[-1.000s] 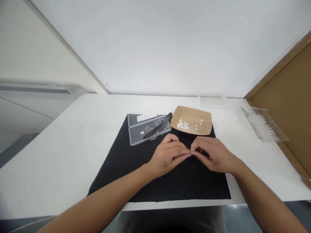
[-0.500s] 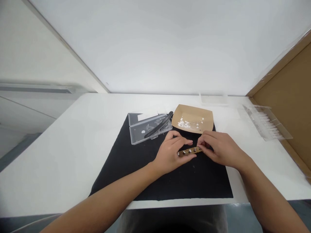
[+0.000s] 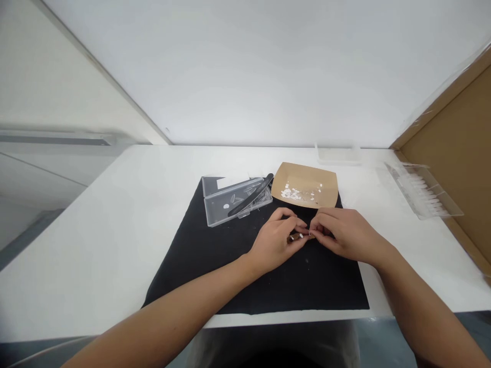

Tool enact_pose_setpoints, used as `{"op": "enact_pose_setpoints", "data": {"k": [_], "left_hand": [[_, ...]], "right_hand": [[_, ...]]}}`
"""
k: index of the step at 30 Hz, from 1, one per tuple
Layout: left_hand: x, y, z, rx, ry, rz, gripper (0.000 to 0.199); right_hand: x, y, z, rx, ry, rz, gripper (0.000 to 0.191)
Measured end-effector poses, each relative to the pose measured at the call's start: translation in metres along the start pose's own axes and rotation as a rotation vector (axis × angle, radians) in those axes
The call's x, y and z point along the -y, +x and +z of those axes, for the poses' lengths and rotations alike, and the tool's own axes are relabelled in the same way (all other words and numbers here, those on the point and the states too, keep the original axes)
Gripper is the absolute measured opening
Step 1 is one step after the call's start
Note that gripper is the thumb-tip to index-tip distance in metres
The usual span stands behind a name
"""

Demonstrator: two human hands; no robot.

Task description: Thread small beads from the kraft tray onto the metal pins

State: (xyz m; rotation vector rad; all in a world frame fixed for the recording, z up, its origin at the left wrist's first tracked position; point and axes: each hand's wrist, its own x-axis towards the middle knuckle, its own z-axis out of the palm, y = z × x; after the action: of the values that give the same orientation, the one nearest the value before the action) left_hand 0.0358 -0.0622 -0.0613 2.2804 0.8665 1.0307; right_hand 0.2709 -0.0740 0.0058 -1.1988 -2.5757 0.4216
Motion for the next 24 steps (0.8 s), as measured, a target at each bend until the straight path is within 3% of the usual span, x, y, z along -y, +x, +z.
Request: {"op": "enact_pose_setpoints", "data": {"k": [24], "left_hand": [[-0.0029, 0.0018, -0.0021, 0.013, 0.01, -0.003, 0.011]], "right_hand": [[-0.0013, -0.0016, 0.0014, 0.028, -0.014, -0.041, 0.013]]}}
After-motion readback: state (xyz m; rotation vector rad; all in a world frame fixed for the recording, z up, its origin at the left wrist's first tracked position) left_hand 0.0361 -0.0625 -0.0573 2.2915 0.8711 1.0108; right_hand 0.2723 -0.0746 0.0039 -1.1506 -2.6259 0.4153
